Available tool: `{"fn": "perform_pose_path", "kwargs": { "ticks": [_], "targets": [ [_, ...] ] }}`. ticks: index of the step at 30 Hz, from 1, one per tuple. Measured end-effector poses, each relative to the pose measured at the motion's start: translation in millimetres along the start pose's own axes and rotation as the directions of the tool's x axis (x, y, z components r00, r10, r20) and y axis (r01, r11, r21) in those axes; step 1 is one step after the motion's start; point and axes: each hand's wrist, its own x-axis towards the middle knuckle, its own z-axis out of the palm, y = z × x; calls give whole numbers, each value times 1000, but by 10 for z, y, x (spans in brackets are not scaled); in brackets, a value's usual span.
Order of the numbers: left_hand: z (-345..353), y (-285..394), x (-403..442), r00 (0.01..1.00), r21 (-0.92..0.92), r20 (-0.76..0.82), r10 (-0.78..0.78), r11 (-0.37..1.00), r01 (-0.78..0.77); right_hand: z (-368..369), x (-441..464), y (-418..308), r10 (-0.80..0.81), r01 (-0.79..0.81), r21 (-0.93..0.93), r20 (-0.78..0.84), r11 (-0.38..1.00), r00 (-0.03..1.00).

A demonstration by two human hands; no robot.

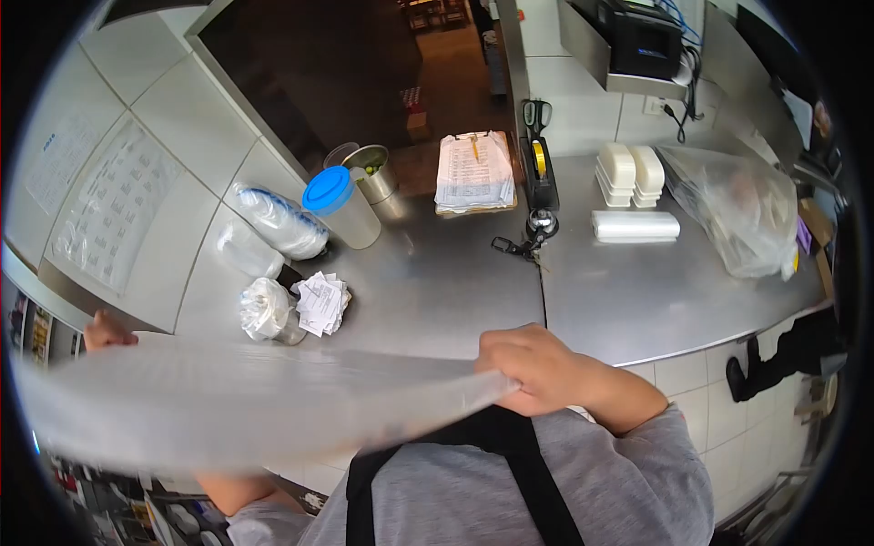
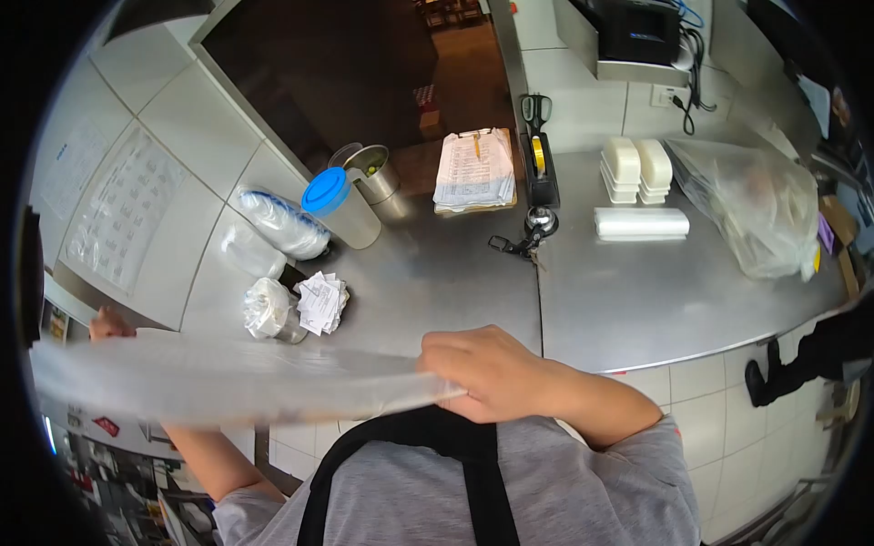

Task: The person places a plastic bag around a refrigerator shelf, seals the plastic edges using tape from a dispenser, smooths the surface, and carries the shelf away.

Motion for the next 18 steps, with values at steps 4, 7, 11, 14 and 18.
{"fn": "perform_pose_path", "kwargs": {
  "ticks": [4, 7, 11, 14, 18],
  "targets": [
    [-292, -350, -446, 913, -264, -367, -179, 961, 82, 7, 21, -477, -154, 154, -271, 25, 950, 988],
    [101, -221, -938, 686, -358, -497, -532, 846, 396, 120, -22, -752, -140, 202, -556, 153, 806, 978],
    [228, -60, -1748, 49, -637, 419, -907, -256, 727, 493, -162, -735, -94, 231, -706, 228, 670, 969],
    [376, 315, -1971, -93, -426, 709, -699, -530, 734, 826, -435, -596, 2, 211, -775, 264, 596, 964],
    [338, 105, -2430, -310, -78, 733, -606, -527, 846, 1292, -897, -444, 128, 120, -813, 231, 569, 964]
  ]
}}
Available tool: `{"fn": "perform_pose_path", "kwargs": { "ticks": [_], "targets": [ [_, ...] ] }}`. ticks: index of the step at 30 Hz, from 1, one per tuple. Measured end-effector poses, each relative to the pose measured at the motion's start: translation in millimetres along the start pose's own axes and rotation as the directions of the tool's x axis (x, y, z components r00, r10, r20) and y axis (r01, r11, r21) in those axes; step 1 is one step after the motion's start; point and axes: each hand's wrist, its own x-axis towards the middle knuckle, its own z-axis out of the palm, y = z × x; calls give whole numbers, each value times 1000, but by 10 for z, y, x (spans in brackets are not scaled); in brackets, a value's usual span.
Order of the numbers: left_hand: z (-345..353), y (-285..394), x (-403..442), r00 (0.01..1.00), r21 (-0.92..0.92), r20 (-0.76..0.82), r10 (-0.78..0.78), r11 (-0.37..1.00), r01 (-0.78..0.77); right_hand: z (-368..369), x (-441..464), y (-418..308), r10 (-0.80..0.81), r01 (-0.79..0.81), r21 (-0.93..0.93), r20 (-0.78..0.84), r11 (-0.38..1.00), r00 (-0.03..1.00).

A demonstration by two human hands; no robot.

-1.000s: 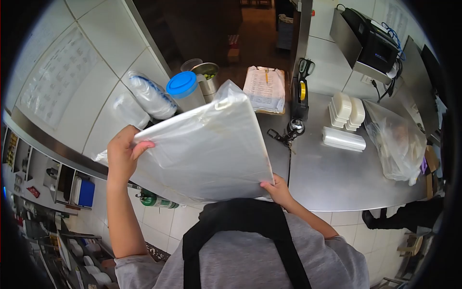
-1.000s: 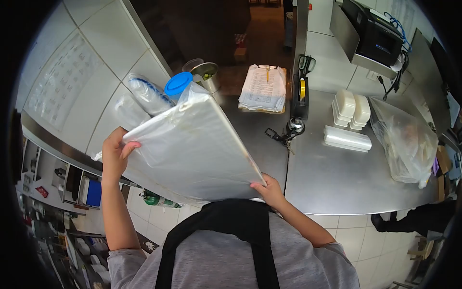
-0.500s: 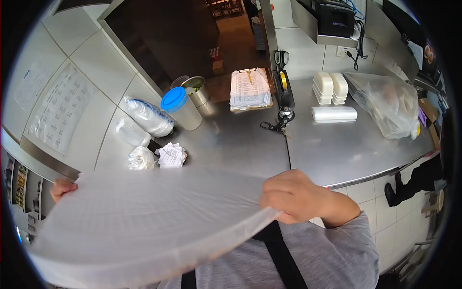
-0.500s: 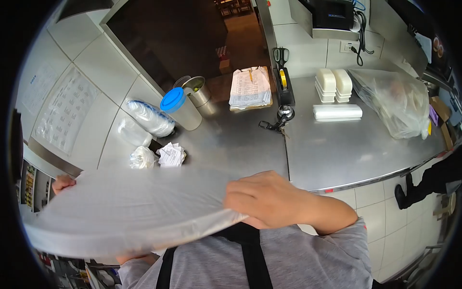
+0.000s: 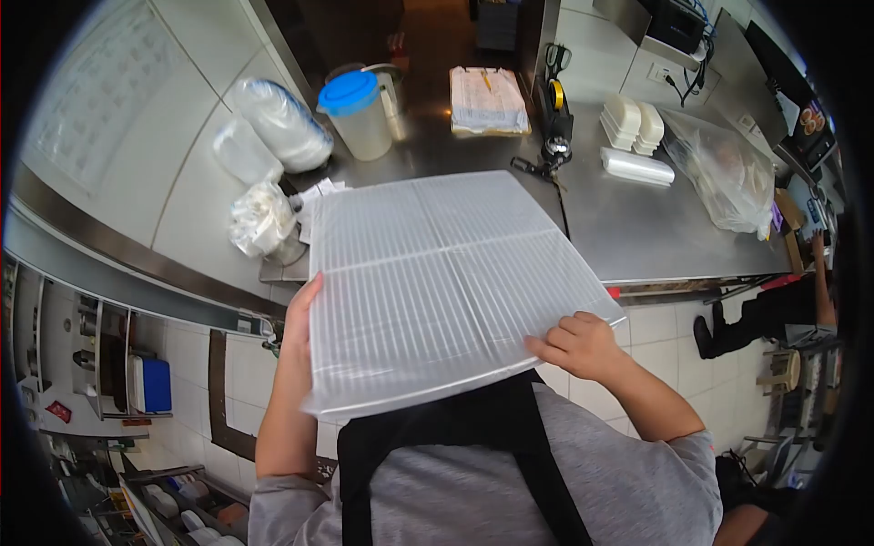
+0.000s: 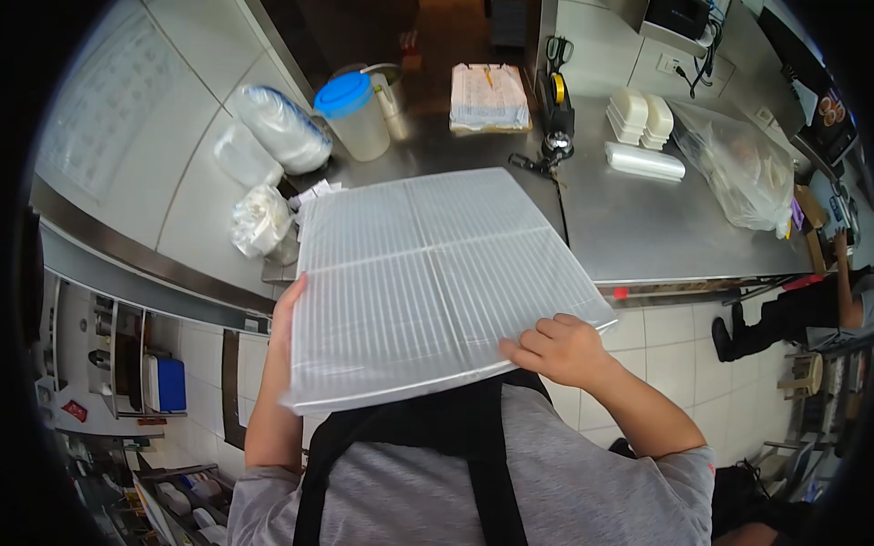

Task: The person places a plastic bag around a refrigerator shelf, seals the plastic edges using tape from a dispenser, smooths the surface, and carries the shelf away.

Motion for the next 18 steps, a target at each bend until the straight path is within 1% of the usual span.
{"fn": "perform_pose_path", "kwargs": {
  "ticks": [1, 2, 3, 4, 5, 7, 8, 9, 10, 11, 12, 13, 15, 17, 18],
  "targets": [
    [-125, -92, 138, 1000, -9, 0, -20, 1000, 20, 122, -85, -91, 34, -33, -13, 32, 999, 999],
    [-249, -192, 294, 996, 29, 76, -56, 998, 54, 248, -152, -171, 39, -38, -8, 51, 999, 998],
    [-323, -274, 409, 984, 68, 152, -89, 995, 80, 376, -214, -231, 82, -81, -22, 67, 997, 994],
    [-310, -357, 454, 982, 35, 142, -123, 992, 119, 493, -272, -286, 124, -121, -36, 81, 992, 989],
    [-348, -461, 494, 981, 27, 143, -132, 991, 130, 603, -324, -342, 124, -121, -34, 93, 992, 988],
    [-421, -639, 595, 973, 46, 111, -201, 979, 197, 803, -397, -427, 219, -216, -38, 148, 976, 964],
    [-458, -704, 624, 961, 18, 153, -230, 973, 230, 888, -422, -458, 215, -212, -38, 154, 977, 964],
    [-445, -781, 616, 961, 10, 151, -230, 973, 231, 956, -440, -486, 271, -267, -43, 155, 963, 950],
    [-414, -873, 598, 981, 46, 122, -154, 988, 149, 990, -465, -509, 324, -321, -48, 157, 946, 933],
    [-409, -940, 591, 993, 86, 97, -74, 994, 65, 986, -491, -533, 318, -315, -45, 160, 948, 934],
    [-390, -974, 610, 994, 142, 107, -31, 990, 16, 974, -512, -528, 326, -322, -47, 159, 945, 932],
    [-368, -981, 652, 994, 139, 103, -25, 990, 11, 969, -523, -488, 334, -330, -49, 157, 943, 929],
    [-290, -996, 712, 996, 188, 73, 60, 979, -73, 961, -542, -410, 346, -348, -15, 161, 937, 924],
    [-258, -999, 862, 994, 214, 66, 83, 972, -95, 965, -538, -335, 358, -365, 12, 165, 931, 919],
    [-291, -1013, 955, 997, 306, 36, 75, 949, -82, 987, -508, -304, 356, -368, 26, 203, 929, 912]
  ]
}}
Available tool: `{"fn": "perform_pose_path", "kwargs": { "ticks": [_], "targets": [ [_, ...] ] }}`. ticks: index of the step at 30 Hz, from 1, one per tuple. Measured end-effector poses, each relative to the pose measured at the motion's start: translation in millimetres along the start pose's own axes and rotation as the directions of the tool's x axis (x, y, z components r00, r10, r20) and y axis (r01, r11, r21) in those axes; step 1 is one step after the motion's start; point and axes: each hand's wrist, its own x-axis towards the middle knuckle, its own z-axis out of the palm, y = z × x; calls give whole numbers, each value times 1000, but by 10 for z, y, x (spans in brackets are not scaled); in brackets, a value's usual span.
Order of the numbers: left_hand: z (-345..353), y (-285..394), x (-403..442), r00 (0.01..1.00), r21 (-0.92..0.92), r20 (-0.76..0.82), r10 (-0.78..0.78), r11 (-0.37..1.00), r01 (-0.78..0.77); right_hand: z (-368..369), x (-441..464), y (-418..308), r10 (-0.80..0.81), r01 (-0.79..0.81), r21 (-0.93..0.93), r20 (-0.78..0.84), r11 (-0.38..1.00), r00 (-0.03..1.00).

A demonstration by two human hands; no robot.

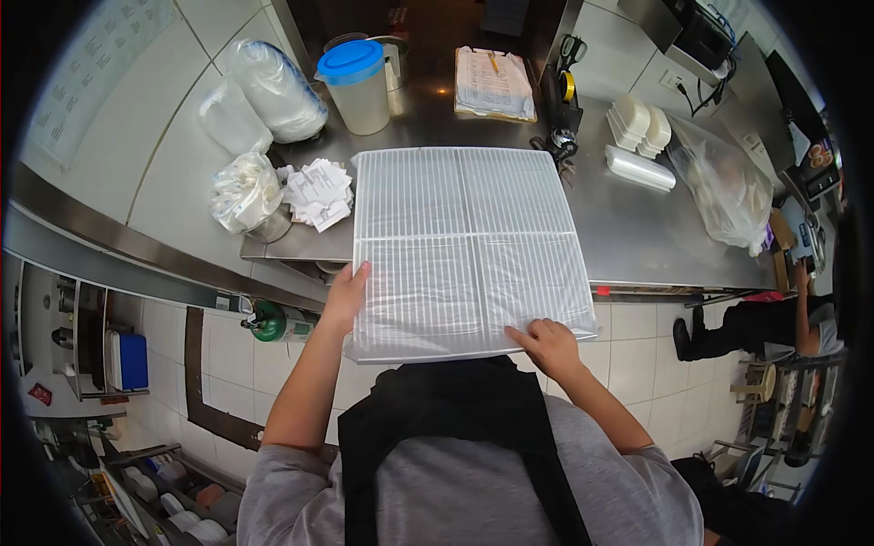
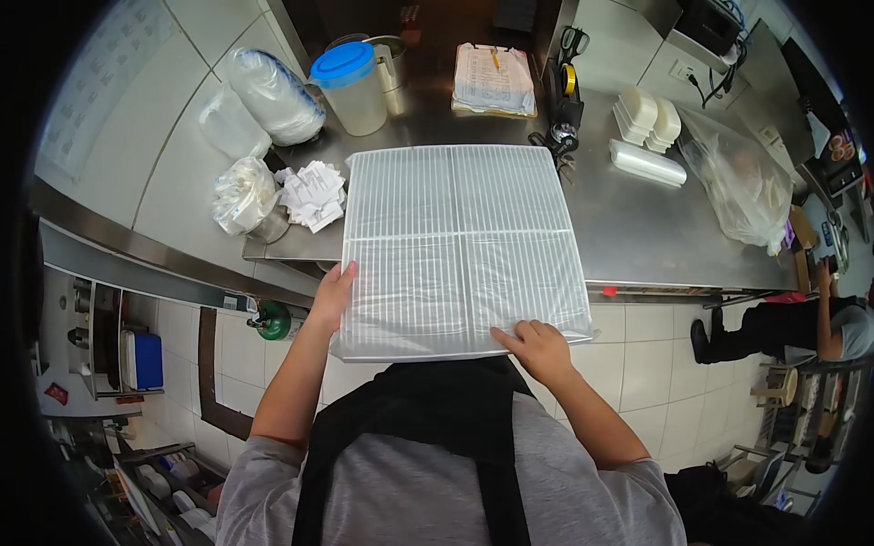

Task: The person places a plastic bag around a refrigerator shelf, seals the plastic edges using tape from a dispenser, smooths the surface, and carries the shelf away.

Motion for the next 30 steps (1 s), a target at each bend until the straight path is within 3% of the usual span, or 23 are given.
{"fn": "perform_pose_path", "kwargs": {
  "ticks": [2, 4, 8, 10, 11, 13, 14, 16, 17, 19, 21, 23, 27, 30],
  "targets": [
    [-36, -67, 176, 999, 92, -36, -15, 996, 19, 55, 107, 96, -6, 5, 18, 40, 1000, 999],
    [-53, -101, 293, 992, 341, -30, 124, 934, -106, 150, 214, 175, -26, 22, 28, 131, 999, 991],
    [12, -117, 439, 956, 457, -130, 263, 872, -177, 251, 399, 300, -64, 45, 92, 208, 995, 976],
    [113, -17, 416, 922, 804, -223, 316, 594, -9, 233, 496, 386, -73, 35, 143, 267, 989, 961],
    [215, 17, 380, 926, 806, -219, 307, 592, -5, 214, 540, 445, -86, 28, 186, 316, 982, 945],
    [529, 52, 313, 836, 966, -237, 495, 214, 147, 196, 629, 588, -66, -19, 289, 282, 957, 957],
    [670, 6, 354, 841, 967, -233, 488, 209, 146, 207, 684, 666, -49, -50, 386, 241, 921, 969],
    [984, -65, 460, 834, 998, -14, 552, 58, -21, 324, 901, 828, 8, -77, 341, 200, 937, 980],
    [1158, -84, 541, 837, 998, -11, 547, 55, -23, 406, 1033, 903, 56, -98, 291, 148, 952, 987],
    [1518, -42, 756, 860, 962, 273, 431, -98, -256, 616, 1345, 1008, 37, -65, 208, 135, 976, 990],
    [1747, 30, 1022, 846, 941, 336, 413, -115, -318, 788, 1575, 1152, 4, -22, 135, 126, 991, 992],
    [1792, 153, 1305, 831, 917, 396, 391, -129, -377, 910, 1748, 1308, 113, -132, 127, 145, 983, 983],
    [1416, 435, 1745, 866, 990, 138, 481, -38, -137, 919, 1826, 1696, 308, -318, 71, 130, 945, 943],
    [1325, 457, 1942, 834, 998, 54, 549, -8, -59, 984, 1993, 1707, 320, -328, 29, 147, 944, 936]
  ]
}}
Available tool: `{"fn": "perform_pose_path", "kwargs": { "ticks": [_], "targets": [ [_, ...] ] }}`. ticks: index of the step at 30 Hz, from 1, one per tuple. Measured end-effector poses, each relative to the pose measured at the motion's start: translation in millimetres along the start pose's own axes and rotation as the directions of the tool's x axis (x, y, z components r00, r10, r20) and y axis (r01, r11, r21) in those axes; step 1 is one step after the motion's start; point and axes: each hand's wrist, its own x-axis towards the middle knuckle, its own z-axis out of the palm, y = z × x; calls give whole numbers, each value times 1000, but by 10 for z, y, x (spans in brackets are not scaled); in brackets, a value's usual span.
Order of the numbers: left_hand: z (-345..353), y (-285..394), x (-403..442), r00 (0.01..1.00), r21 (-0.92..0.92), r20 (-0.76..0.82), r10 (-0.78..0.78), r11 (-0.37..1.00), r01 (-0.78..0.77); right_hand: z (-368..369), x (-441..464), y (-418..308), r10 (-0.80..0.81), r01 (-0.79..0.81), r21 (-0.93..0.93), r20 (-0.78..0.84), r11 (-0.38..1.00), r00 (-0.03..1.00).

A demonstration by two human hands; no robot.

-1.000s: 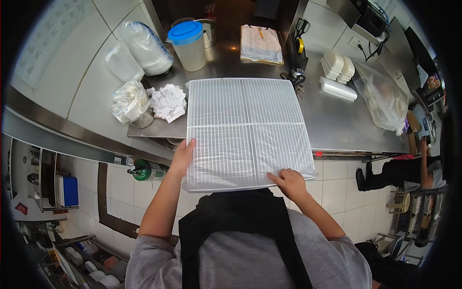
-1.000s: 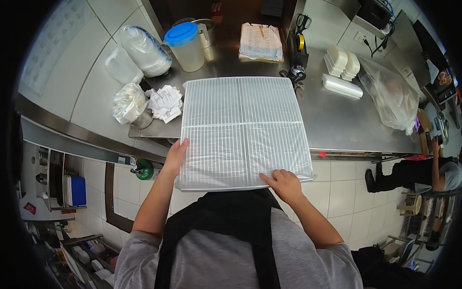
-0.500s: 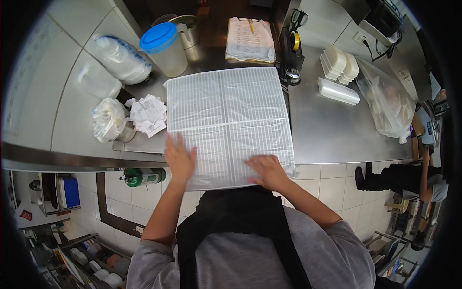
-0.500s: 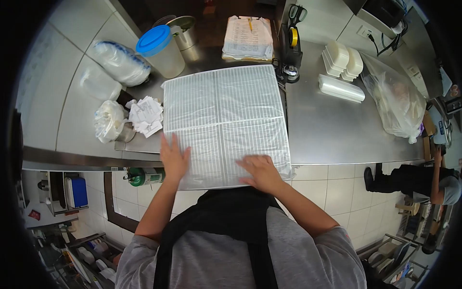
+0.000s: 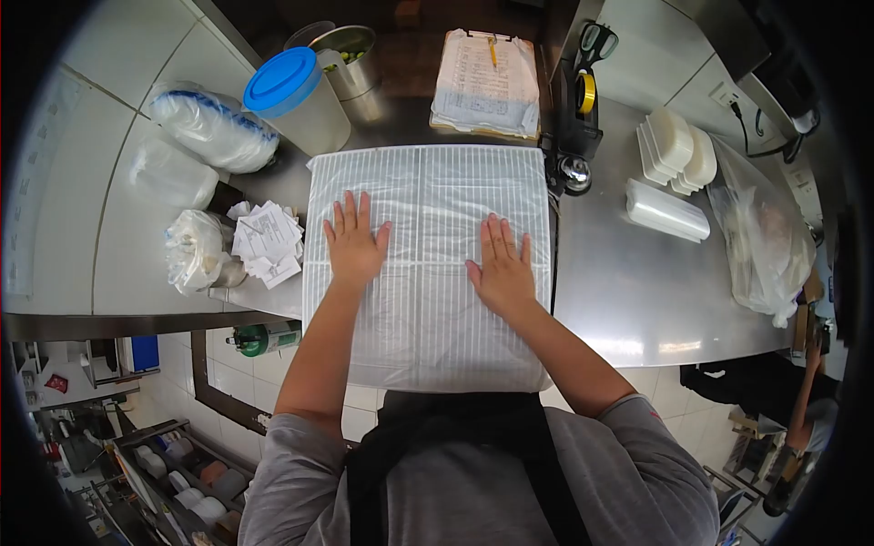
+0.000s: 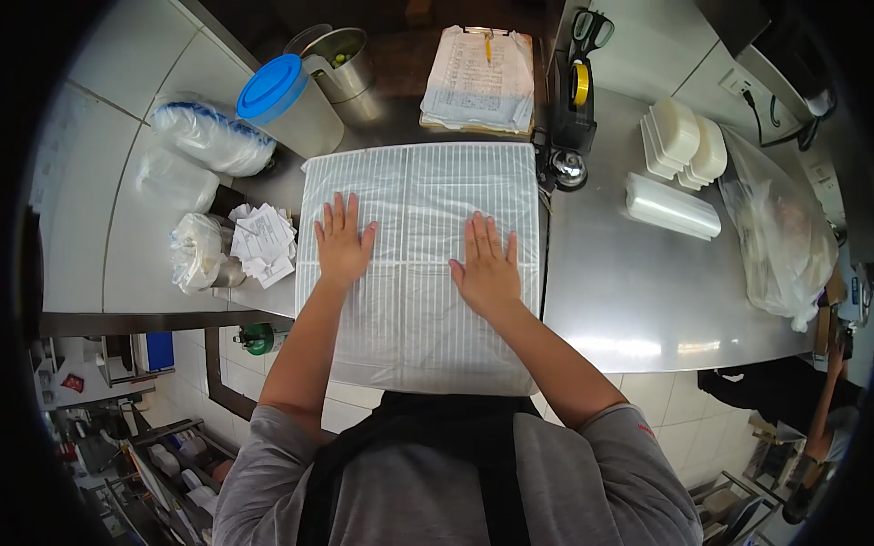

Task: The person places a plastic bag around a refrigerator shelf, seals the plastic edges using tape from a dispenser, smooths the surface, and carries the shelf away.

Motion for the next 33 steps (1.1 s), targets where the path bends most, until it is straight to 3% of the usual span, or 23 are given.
{"fn": "perform_pose_path", "kwargs": {
  "ticks": [1, 2, 4, 6, 9, 12, 18, 19, 20, 21, 23, 24, 25, 27, 29, 31, 33],
  "targets": [
    [15, 36, 36, 998, 24, -58, -19, 1000, 20, 34, 71, -48, 6, -6, -17, 7, 1000, 1000],
    [70, 131, 58, 999, 35, 7, 47, 998, -47, 71, 209, -84, 1, -1, -13, 3, 1000, 1000],
    [100, 376, 87, 987, 22, 70, 142, 989, -144, 98, 664, -109, -254, 252, 46, 30, 967, 967],
    [95, 407, 139, 986, 0, 73, 147, 989, -147, 65, 1031, -43, -230, 227, 85, 23, 970, 973],
    [137, 203, 287, 999, -19, 33, 14, 1000, -14, 85, 1218, 69, -191, 189, 108, 1, 976, 982],
    [147, -174, 612, 974, 17, -72, -216, 976, 218, 81, 1193, 82, -218, 217, 45, 29, 975, 976],
    [139, -552, 1103, 909, 12, -54, -413, 910, 414, 41, 980, 72, -257, 252, 79, 62, 964, 964],
    [126, -562, 1148, 888, -11, -25, -460, 888, 460, 16, 858, 66, -160, 158, 58, 32, 986, 987],
    [167, -587, 1179, 873, 1, -105, -477, 877, 480, -12, 732, 66, -57, 57, 37, -2, 998, 998],
    [137, -592, 1207, 885, -14, -95, -456, 889, 457, -24, 608, 86, -31, 31, 20, -6, 999, 999],
    [52, -601, 1223, 847, -43, -71, -527, 850, 526, -44, 367, 148, 329, -315, 99, -173, 944, 928],
    [67, -643, 1216, 861, -54, -58, -505, 863, 502, -93, 268, 145, 403, -387, 116, -196, 915, 894],
    [78, -714, 1221, 866, -145, -73, -494, 865, 481, -121, 177, 161, 427, -414, 107, -207, 904, 880],
    [151, -976, 1285, 883, -243, -87, -461, 870, 430, -173, 43, 188, 547, -449, 418, -146, 789, 825],
    [348, -1281, 1354, 927, -344, -134, -349, 894, 287, -221, -59, 272, 564, -454, 422, -182, 785, 806],
    [147, -1283, 1355, 937, -369, -127, -326, 892, 260, -218, -123, 366, 641, -449, 642, -88, 622, 762],
    [-233, -1182, 1323, 945, -396, -127, -303, 889, 232, -315, -181, 337, 662, -459, 678, -55, 574, 747]
  ]
}}
